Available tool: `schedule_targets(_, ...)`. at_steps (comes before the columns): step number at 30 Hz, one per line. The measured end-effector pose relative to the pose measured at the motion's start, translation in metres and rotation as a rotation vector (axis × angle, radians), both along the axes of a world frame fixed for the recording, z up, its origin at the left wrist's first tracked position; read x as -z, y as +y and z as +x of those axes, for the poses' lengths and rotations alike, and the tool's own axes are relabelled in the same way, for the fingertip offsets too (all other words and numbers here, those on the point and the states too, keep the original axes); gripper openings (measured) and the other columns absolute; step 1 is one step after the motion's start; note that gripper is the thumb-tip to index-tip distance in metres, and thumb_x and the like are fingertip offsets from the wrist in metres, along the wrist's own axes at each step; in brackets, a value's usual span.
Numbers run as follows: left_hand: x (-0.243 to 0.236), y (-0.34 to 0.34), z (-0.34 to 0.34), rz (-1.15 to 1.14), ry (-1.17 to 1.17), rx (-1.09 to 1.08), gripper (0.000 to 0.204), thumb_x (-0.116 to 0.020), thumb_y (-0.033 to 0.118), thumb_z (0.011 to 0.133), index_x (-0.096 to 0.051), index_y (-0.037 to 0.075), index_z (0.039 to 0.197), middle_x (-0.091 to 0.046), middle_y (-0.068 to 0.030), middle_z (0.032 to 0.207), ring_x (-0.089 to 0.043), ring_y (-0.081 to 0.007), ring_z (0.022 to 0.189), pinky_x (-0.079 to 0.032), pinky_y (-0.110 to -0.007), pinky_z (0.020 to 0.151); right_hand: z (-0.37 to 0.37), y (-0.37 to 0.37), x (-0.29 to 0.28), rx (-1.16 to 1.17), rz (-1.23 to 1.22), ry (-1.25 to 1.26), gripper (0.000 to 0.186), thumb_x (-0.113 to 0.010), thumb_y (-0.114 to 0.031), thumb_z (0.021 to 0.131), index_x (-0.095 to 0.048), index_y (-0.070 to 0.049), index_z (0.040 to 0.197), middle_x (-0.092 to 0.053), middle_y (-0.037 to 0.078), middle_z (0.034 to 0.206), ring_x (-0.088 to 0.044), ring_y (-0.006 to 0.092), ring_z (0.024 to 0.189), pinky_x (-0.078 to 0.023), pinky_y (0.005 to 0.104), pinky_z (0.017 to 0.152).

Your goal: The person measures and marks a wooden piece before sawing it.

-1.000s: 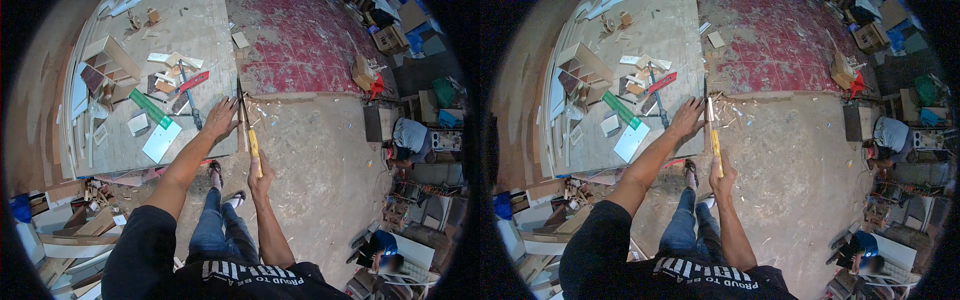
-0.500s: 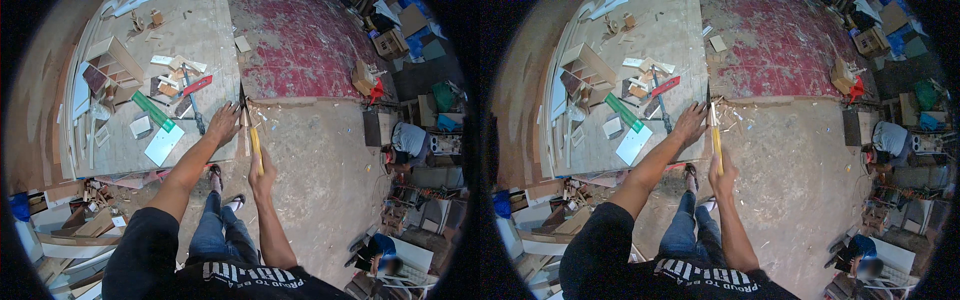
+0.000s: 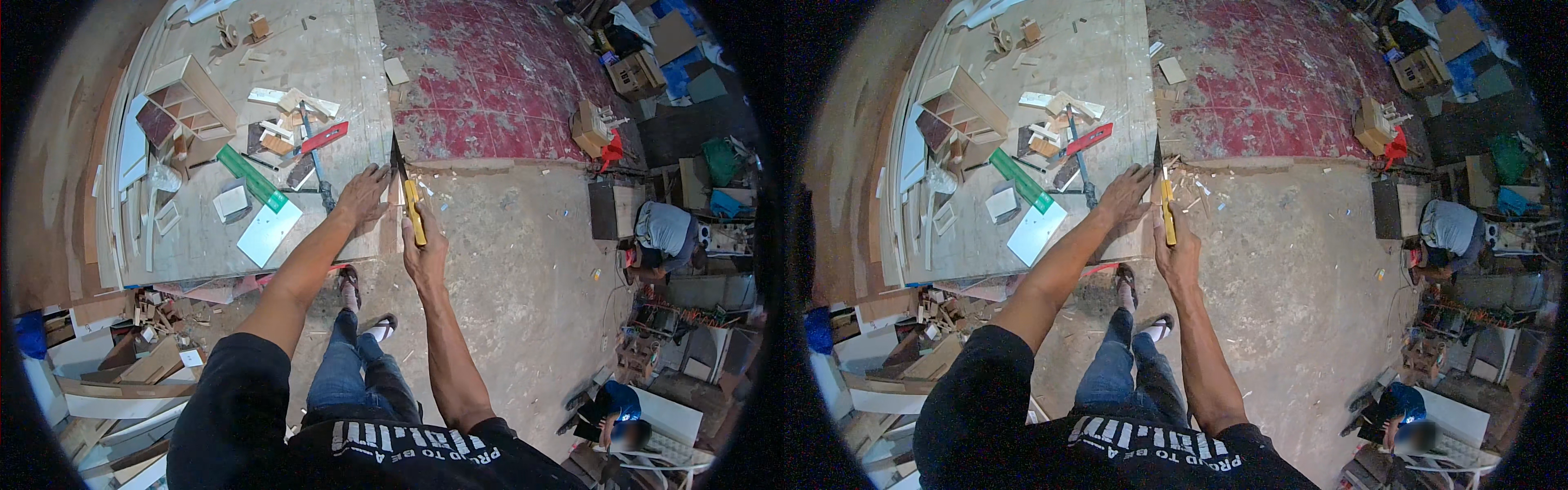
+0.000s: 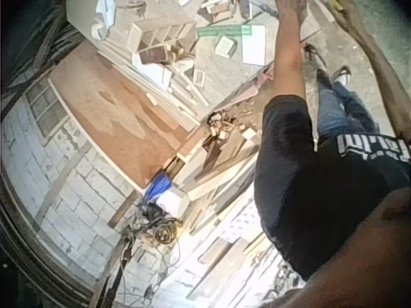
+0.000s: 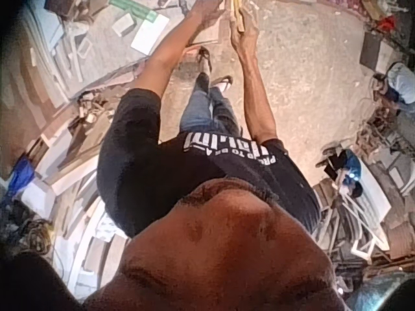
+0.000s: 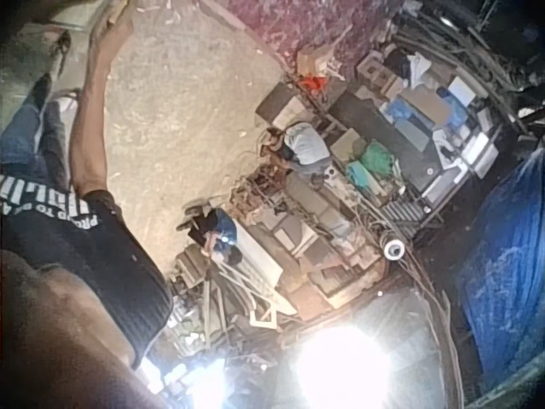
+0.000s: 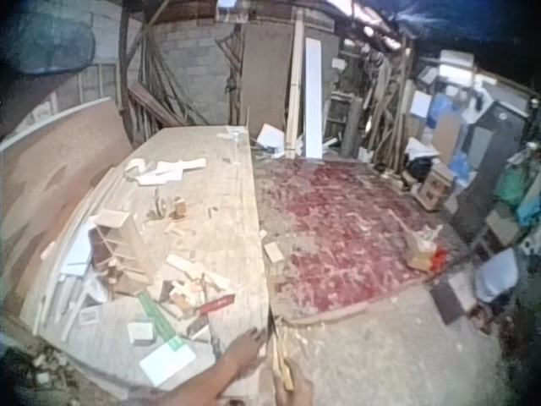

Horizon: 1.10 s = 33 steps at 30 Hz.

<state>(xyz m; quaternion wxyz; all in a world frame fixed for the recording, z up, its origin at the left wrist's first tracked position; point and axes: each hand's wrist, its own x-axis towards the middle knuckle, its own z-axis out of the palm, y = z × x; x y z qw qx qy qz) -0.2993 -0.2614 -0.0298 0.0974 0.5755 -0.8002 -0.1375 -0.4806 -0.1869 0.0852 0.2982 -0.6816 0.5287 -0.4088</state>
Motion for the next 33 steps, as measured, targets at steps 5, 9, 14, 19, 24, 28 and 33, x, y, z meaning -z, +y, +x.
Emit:
schedule_targets(5, -0.010, 0.003, -0.001, 0.053, 0.017, -0.038, 0.077, -0.074, 0.021, 0.079, -0.040, 0.000, 0.145, -0.040, -0.0131, 0.152, -0.040, -0.0358, 0.136, -0.042, -0.043, 0.110, -0.007, 0.028, -0.010, 0.081, 0.092, -0.037, 0.033, -0.062, -0.013, 0.097, -0.061, 0.002, 0.126, -0.071, 0.023, 0.106, -0.071, 0.0240, 0.091, -0.054, 0.0334, 0.079)
schedule_targets(9, -0.010, 0.006, 0.006, 0.032, 0.028, -0.033, 0.076, -0.074, 0.022, 0.079, -0.041, 0.000, 0.144, -0.041, -0.0129, 0.151, -0.041, -0.0353, 0.135, -0.043, -0.043, 0.109, -0.011, 0.043, -0.024, 0.092, 0.198, -0.034, 0.032, -0.063, -0.013, 0.097, -0.062, 0.002, 0.125, -0.071, 0.024, 0.104, -0.072, 0.0256, 0.091, -0.055, 0.0342, 0.079)
schedule_targets(14, -0.009, -0.001, -0.014, -0.008, 0.010, -0.052, 0.076, -0.075, 0.030, 0.080, -0.044, 0.002, 0.144, -0.043, -0.0105, 0.150, -0.041, -0.0315, 0.136, -0.043, -0.042, 0.108, 0.006, -0.008, -0.032, 0.074, 0.182, 0.027, 0.033, -0.064, -0.014, 0.096, -0.062, 0.003, 0.125, -0.071, 0.025, 0.105, -0.073, 0.0251, 0.095, -0.055, 0.0337, 0.078)
schedule_targets(19, -0.009, 0.010, 0.006, 0.037, -0.021, -0.078, 0.078, -0.075, 0.027, 0.080, -0.042, -0.001, 0.145, -0.040, -0.0143, 0.152, -0.040, -0.0357, 0.137, -0.042, -0.043, 0.109, 0.003, 0.040, -0.036, 0.038, 0.073, 0.072, 0.034, -0.064, -0.012, 0.095, -0.060, 0.001, 0.126, -0.068, 0.030, 0.091, -0.074, 0.0333, 0.079, -0.055, 0.0398, 0.065)
schedule_targets(24, -0.013, -0.003, -0.013, 0.017, 0.004, -0.060, 0.081, -0.075, 0.031, 0.081, -0.039, 0.000, 0.147, -0.038, -0.0134, 0.154, -0.038, -0.0359, 0.139, -0.040, -0.044, 0.111, 0.009, -0.021, -0.047, 0.100, 0.226, 0.044, 0.029, -0.063, -0.012, 0.096, -0.065, 0.001, 0.122, -0.070, 0.025, 0.110, -0.071, 0.0256, 0.102, -0.054, 0.0344, 0.087)
schedule_targets(28, -0.008, 0.008, 0.001, -0.027, 0.025, -0.112, 0.079, -0.075, 0.031, 0.080, -0.042, 0.003, 0.146, -0.044, -0.0106, 0.150, -0.042, -0.0311, 0.136, -0.041, -0.041, 0.110, 0.007, 0.013, -0.044, 0.075, 0.177, -0.015, 0.031, -0.063, -0.015, 0.097, -0.064, 0.003, 0.122, -0.070, 0.025, 0.111, -0.070, 0.0256, 0.103, -0.052, 0.0345, 0.089)
schedule_targets(33, -0.011, 0.008, 0.003, 0.059, 0.055, -0.087, 0.080, -0.075, 0.027, 0.080, -0.040, 0.005, 0.148, -0.040, -0.0131, 0.153, -0.037, -0.0365, 0.140, -0.039, -0.047, 0.111, 0.011, 0.001, -0.046, 0.046, 0.033, 0.026, 0.035, -0.061, -0.019, 0.097, -0.062, 0.005, 0.122, -0.068, 0.032, 0.098, -0.072, 0.0370, 0.096, -0.055, 0.0400, 0.077)
